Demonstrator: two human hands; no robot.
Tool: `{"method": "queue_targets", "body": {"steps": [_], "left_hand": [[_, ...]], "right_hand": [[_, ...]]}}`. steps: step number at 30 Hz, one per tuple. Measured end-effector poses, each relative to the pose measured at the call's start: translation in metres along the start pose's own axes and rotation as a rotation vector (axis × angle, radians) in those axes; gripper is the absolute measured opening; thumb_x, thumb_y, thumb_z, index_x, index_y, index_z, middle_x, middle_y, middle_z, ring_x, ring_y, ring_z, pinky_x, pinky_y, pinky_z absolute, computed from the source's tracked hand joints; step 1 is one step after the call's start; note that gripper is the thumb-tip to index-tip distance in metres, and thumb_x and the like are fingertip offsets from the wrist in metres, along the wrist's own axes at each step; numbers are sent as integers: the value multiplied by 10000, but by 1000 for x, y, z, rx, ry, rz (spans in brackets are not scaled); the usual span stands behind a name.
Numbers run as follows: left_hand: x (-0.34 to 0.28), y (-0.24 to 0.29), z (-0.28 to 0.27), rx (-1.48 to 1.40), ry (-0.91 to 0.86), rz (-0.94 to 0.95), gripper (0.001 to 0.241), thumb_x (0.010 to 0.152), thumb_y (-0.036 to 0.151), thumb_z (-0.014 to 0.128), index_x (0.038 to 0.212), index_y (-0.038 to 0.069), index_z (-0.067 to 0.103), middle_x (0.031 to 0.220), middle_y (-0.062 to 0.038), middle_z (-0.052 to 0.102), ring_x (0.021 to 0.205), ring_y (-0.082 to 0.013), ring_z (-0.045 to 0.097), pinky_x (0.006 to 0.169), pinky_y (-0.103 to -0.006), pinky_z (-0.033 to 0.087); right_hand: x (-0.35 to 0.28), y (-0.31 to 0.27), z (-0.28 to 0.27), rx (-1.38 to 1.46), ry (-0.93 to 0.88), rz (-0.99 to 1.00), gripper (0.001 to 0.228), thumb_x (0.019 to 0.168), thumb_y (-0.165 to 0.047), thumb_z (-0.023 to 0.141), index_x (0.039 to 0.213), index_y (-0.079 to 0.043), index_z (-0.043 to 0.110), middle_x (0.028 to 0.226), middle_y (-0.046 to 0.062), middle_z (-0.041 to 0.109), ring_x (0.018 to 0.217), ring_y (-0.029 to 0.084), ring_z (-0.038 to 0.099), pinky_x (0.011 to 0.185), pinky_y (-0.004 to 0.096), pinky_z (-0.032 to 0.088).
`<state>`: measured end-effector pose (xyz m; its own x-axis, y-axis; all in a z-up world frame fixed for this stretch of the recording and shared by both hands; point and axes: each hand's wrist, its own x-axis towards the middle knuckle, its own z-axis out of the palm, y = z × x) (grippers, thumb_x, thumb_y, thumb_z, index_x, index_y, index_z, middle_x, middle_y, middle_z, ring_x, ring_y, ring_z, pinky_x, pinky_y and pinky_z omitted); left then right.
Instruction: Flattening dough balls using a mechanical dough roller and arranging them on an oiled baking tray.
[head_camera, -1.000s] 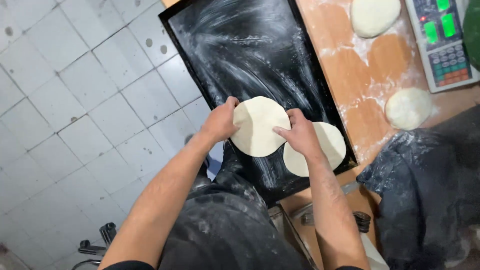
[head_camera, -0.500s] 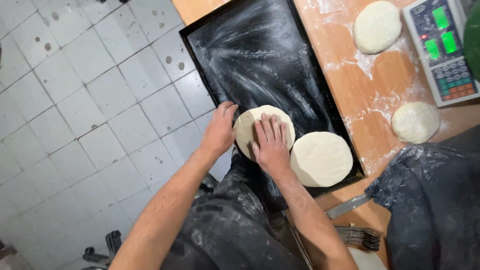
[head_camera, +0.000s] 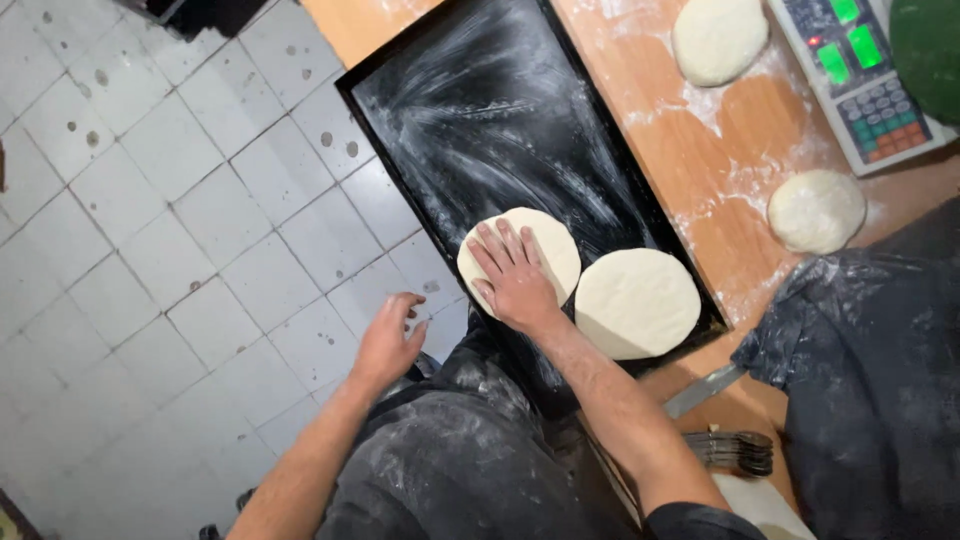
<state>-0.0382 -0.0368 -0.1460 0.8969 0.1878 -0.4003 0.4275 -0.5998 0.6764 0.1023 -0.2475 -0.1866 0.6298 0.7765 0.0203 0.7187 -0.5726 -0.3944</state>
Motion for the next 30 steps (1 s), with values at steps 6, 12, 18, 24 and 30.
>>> {"method": "queue_targets", "body": {"steps": [6,12,18,24,30], "left_hand": [[24,29,-1,165,-6,280,321,856,84,663,1176,76,644,1260,-122,659,1209,-342,598,996,-452,501],[63,46,14,227,-52,411,322,900,74,623,1220,47,644,1328,-132,629,1257,-334,572,1028,-436,494],[87,38,31,383,-109,579,361,862,69,595,1213,-8,633,1349,-187,565,1269,-378,557,1029,-436,484],[104,31,31,467,-239,806,312,843,79,594,1136,-10,656,1300,-157,602,1263,-350,567,1080,-434,467],[138,35,45,373,-513,1142,324,873,120,585,1154,-22,665,1301,-159,615,1307,-347,549,1133,-446,426]], "right_hand": [[-9,2,1,67,-10,5,701,934,-395,643,1553,-141,434,1654,97,354,1520,369,300,1236,587,205],[0,9,-18,47,49,135,761,886,-371,688,1529,-51,436,1637,164,352,1514,389,301,1229,595,213],[-42,40,-32,108,206,449,703,913,-315,690,1497,-5,451,1619,192,381,1528,414,310,1261,565,231],[-94,37,-29,-107,277,632,639,1018,-303,600,1524,49,434,1631,243,356,1524,431,314,1264,564,249],[-91,-7,-23,-39,94,406,581,959,-307,617,1472,-55,514,1590,122,453,1470,344,400,1208,555,284]]}}
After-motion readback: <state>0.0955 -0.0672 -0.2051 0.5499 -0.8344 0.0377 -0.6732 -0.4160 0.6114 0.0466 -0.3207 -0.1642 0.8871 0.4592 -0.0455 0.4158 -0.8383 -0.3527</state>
